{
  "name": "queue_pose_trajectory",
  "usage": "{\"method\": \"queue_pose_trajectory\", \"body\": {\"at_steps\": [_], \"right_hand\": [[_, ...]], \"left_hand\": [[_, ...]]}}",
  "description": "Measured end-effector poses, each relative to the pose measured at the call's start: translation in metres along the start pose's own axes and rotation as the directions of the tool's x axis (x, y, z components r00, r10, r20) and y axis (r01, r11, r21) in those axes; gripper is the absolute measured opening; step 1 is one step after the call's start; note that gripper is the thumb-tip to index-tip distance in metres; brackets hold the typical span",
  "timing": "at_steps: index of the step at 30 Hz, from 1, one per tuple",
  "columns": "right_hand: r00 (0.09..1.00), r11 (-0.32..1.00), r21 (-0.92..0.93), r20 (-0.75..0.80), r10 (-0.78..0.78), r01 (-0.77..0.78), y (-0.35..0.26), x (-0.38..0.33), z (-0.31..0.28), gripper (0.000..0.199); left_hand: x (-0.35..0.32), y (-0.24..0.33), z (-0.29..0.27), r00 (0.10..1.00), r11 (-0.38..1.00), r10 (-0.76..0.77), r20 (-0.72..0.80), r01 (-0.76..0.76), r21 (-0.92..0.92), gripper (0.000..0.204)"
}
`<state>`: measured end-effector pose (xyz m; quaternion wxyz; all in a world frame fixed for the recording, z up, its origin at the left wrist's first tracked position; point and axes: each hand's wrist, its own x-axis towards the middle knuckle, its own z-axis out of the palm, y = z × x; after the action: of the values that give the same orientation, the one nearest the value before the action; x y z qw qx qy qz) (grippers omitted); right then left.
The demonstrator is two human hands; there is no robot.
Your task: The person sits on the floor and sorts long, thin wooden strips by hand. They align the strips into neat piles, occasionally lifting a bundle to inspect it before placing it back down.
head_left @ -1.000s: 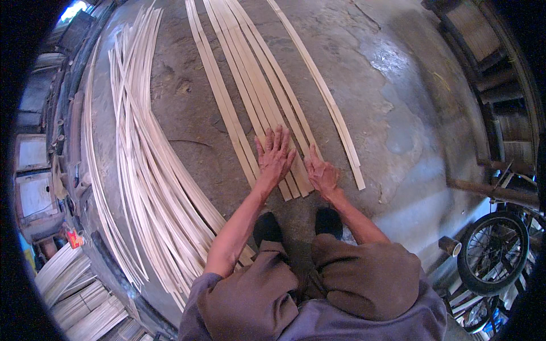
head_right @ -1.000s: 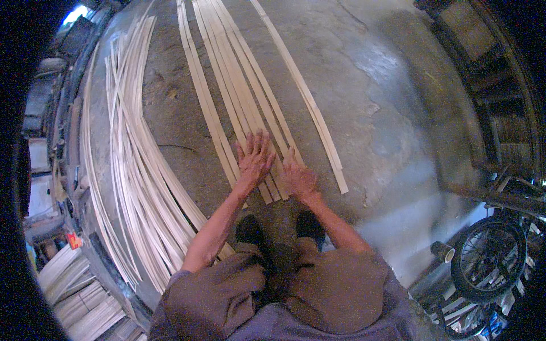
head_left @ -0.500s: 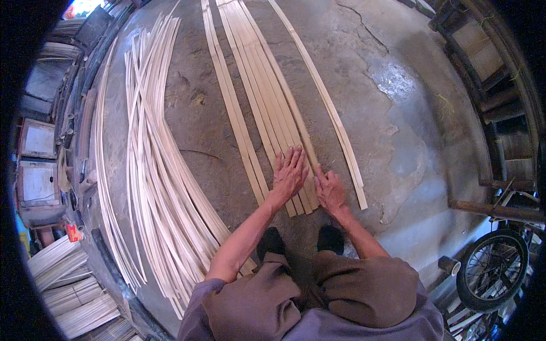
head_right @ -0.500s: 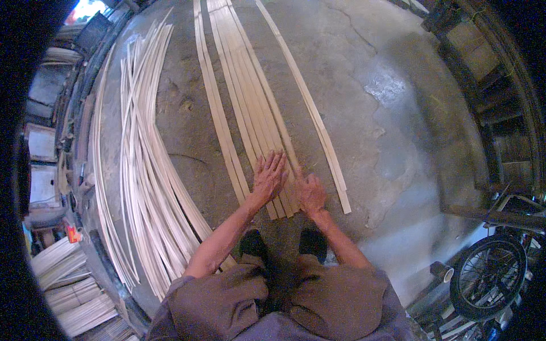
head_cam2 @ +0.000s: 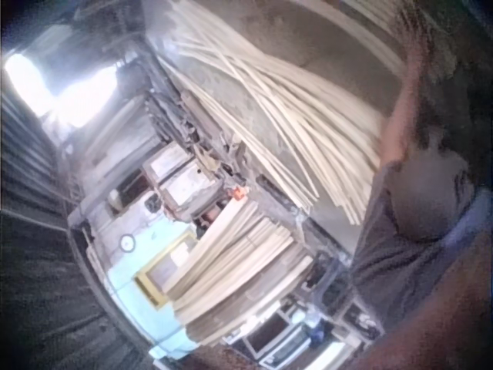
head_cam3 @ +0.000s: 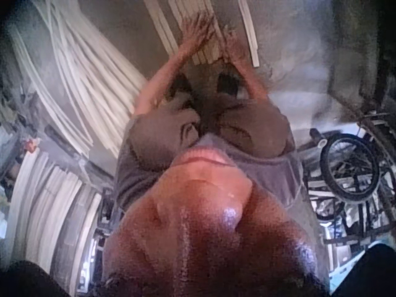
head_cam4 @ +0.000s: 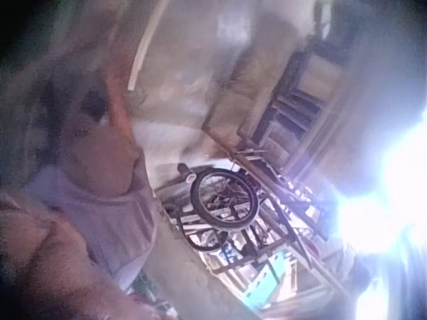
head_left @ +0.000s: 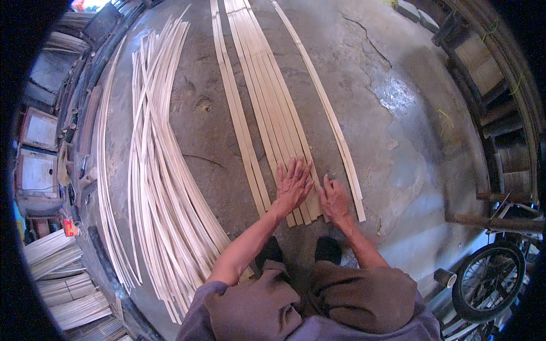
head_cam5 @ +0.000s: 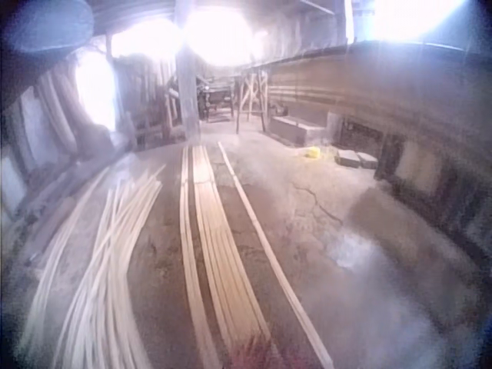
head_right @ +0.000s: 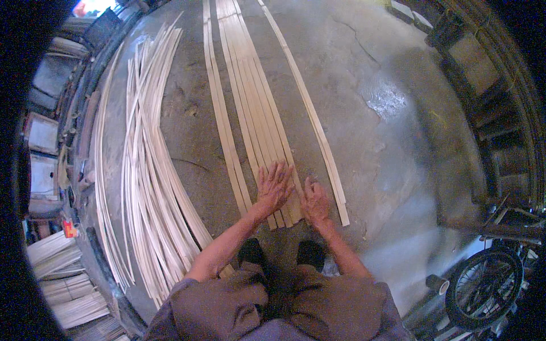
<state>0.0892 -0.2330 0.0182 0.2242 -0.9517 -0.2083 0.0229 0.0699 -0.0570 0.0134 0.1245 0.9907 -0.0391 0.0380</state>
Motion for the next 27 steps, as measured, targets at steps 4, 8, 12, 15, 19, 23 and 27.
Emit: {"method": "queue_pose_trajectory", "body": {"at_steps": [4,8,12,15,19,23,27], "right_hand": [[1.0,0.999,-0.045,0.001,-0.006,0.006,-0.019,-0.004,0.007,0.047],[0.999,1.0,-0.01,-0.03,0.024,-0.025,-0.019,-0.005,0.013,0.053],[0.984,0.981,0.08,0.021,0.176,-0.177,-0.015,-0.004,0.018,0.053],[0.987,0.974,0.155,0.011,0.162,-0.162,-0.01,-0.003,0.023,0.046],[0.992,0.948,0.291,0.019,0.125,-0.125,-0.011,0.005,0.009,0.039],[0.929,0.734,0.571,0.181,0.324,-0.368,0.001,0.012,0.01,0.039],[0.981,0.886,0.426,0.03,0.189,-0.184,-0.021,0.025,-0.014,0.043]], "left_hand": [[-0.002,-0.001,0.001,1.0,1.0,-0.013,0.027,0.013,0.012,0.064],[-0.005,-0.007,0.008,1.0,1.0,0.001,-0.005,-0.001,-0.004,0.066],[-0.005,-0.006,0.007,0.999,1.0,-0.011,0.037,0.012,-0.027,0.066],[-0.005,-0.006,0.008,1.0,1.0,-0.004,0.022,0.004,-0.02,0.066],[-0.007,-0.008,0.006,1.0,1.0,-0.008,0.023,0.008,-0.018,0.065],[-0.004,-0.006,0.006,0.999,0.999,-0.006,0.034,0.007,-0.041,0.065],[-0.007,-0.008,0.008,0.999,0.997,-0.02,0.041,0.023,-0.071,0.066]]}}
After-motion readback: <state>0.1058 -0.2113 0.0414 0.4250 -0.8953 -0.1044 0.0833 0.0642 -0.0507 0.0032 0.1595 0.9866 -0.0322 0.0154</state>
